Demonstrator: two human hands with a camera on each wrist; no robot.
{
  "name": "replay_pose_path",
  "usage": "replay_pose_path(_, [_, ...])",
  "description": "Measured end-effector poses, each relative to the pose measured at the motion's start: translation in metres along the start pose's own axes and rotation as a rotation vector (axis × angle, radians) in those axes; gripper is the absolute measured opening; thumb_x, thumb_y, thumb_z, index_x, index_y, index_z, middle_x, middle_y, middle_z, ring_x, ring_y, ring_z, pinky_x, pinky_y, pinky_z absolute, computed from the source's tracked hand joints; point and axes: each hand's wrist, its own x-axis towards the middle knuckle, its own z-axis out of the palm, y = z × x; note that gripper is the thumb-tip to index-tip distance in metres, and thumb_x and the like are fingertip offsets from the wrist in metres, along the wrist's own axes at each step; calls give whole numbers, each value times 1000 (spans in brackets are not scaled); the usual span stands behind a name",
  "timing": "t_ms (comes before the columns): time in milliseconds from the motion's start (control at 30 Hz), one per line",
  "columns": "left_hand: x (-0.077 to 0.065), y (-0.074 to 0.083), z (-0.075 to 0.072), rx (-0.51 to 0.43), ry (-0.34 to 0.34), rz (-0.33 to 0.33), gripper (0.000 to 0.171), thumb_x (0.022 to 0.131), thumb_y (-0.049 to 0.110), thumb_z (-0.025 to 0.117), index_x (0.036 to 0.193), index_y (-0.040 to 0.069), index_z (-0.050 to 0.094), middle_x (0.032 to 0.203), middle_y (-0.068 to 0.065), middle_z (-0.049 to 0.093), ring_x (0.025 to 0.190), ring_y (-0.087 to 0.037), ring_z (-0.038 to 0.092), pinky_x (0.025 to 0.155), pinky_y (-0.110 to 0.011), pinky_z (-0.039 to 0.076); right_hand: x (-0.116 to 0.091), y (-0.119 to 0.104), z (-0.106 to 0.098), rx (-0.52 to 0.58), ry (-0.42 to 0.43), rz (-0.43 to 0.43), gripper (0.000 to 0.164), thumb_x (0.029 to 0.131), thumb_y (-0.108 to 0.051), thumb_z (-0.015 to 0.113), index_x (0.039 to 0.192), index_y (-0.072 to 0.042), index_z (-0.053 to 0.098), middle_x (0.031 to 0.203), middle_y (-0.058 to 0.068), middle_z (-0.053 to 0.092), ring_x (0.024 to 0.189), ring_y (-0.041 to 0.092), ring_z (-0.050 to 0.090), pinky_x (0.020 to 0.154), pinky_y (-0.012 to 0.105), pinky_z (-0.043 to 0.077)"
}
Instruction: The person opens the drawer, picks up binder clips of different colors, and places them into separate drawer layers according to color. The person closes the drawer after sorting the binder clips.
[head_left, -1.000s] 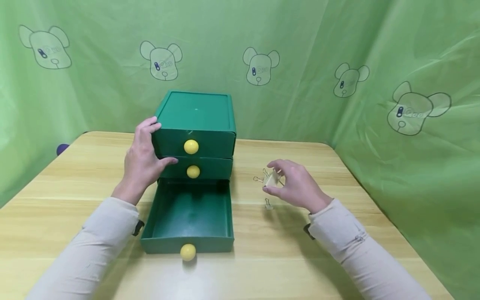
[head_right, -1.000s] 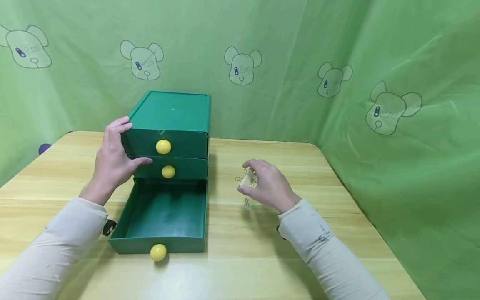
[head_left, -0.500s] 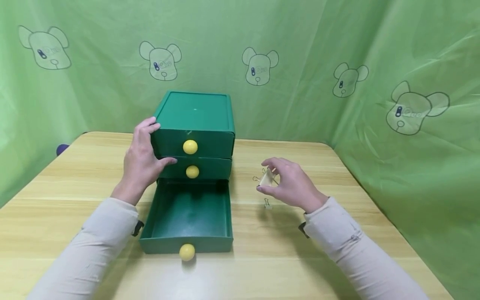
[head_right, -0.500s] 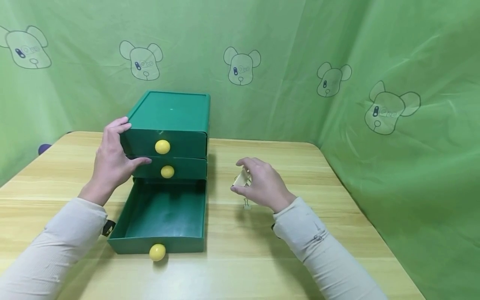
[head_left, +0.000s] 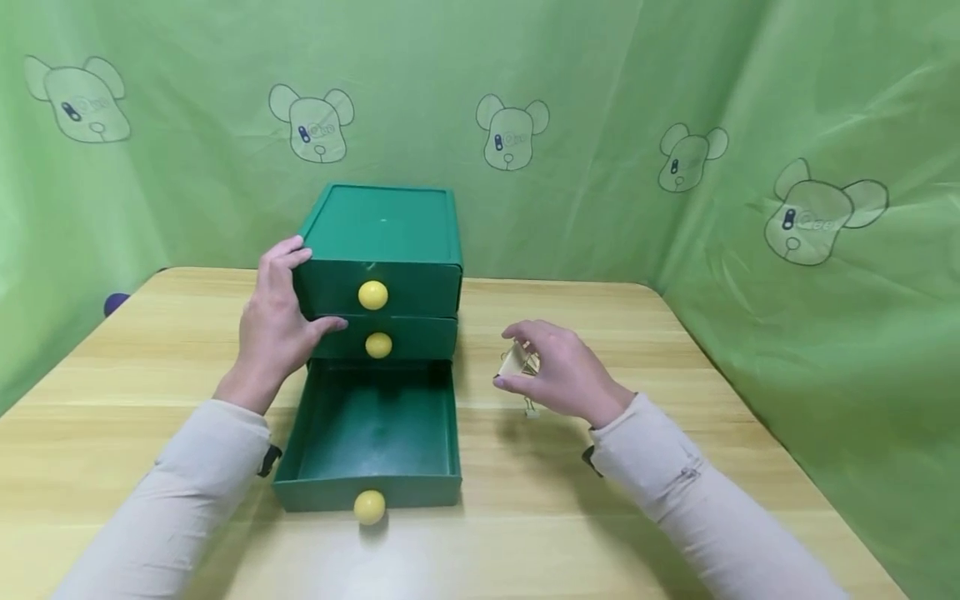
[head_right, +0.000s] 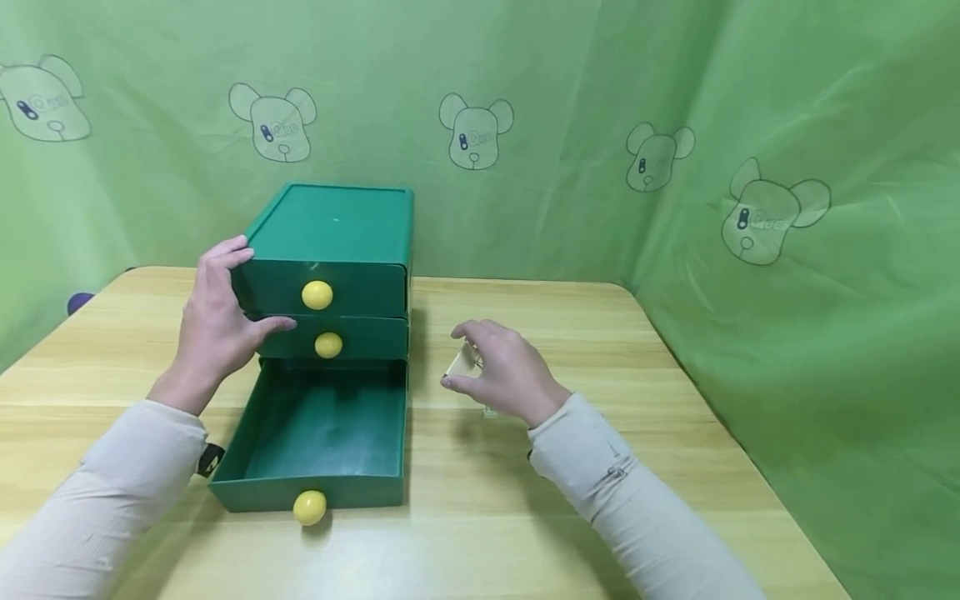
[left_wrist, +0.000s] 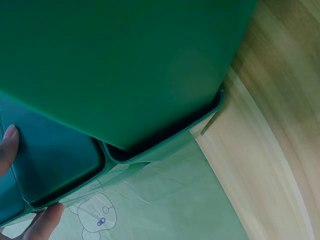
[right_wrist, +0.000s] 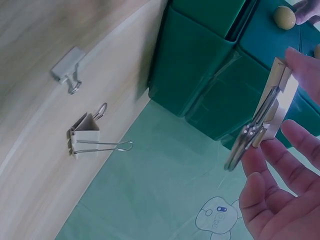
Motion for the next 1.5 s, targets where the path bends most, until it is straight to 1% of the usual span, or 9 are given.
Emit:
replay_pose_path(167, [1, -1, -1, -5, 8, 16, 92, 62, 1, 91, 134, 2, 33, 148, -16, 33, 130, -41, 40, 102, -59, 37, 4, -6, 0, -6, 9, -26, 51, 76, -28, 84, 116, -4, 63, 104, 6, 66, 86, 20, 59, 74, 34, 54])
replay_pose_path(333, [-1, -1, -1, 1, 5, -1, 93, 62, 0, 91, 134, 2, 33, 148, -16, 33, 129, -42, 41, 100, -60, 38, 7, -11, 2, 10, -19, -24, 51, 77, -27, 84, 117, -4, 62, 101, 5, 65, 85, 21, 58, 71, 33, 54])
replay_pose_path(467, [-1, 0, -2, 0, -6, -11, 93, 62, -1, 90, 135, 2, 32, 148, -15, 32, 128, -43, 41, 101, -60, 38, 8, -15, 5, -4, -33, -15, 53, 76, -29, 84, 118, -5, 62, 99, 4, 65, 84, 20, 57, 70, 31, 54])
replay_pose_path(600, [-1, 0, -2, 0, -8, -14, 93, 63, -1, 90, 135, 2, 32, 148, -15, 32, 126, -44, 42, 100, -60, 38, 9, -17, 7, -16, -22, -34, 54, 75, -30, 85, 118, -5, 62, 103, 5, 66, 86, 20, 60, 74, 33, 55])
replay_pose_path(767, [-1, 1, -3, 0, -6, -26, 92, 63, 0, 90, 135, 2, 32, 149, -15, 32, 127, -44, 42, 100, -60, 39, 12, -22, 8, 1, -21, -69, 57, 73, -28, 87, 117, -3, 62, 104, 7, 66, 88, 21, 61, 76, 34, 55])
replay_pose_path(1033, [-2, 1, -2, 2, -5, -25, 93, 62, 0, 90, 135, 2, 32, 148, -15, 32, 128, -43, 41, 100, -60, 38, 17, -29, 13, 13, -39, -82, 57, 71, -24, 89, 116, -3, 62, 104, 7, 66, 89, 21, 61, 77, 32, 55])
replay_pose_path(1200, [-2, 1, -3, 4, -6, -26, 93, 62, 0, 90, 135, 3, 32, 148, -15, 32, 127, -44, 42, 100, -61, 38, 21, -35, 16, 14, -59, -85, 56, 72, -25, 88, 117, -3, 62, 105, 6, 66, 92, 20, 61, 81, 33, 54])
replay_pose_path(1333, [-2, 1, -3, 0, -8, -27, 93, 63, -1, 90, 135, 3, 32, 148, -15, 32, 127, -44, 42, 100, -61, 38, 23, -41, 17, 29, -80, -72, 57, 73, -26, 87, 118, -3, 62, 107, 5, 66, 93, 19, 60, 82, 32, 54])
replay_pose_path(1500, [-2, 2, -3, -5, -11, -30, 93, 63, -1, 90, 136, 3, 32, 149, -14, 32, 127, -44, 42, 100, -61, 38, 26, -47, 20, 38, -98, -83, 58, 73, -26, 87, 119, -2, 62, 109, 8, 67, 93, 19, 60, 82, 32, 54])
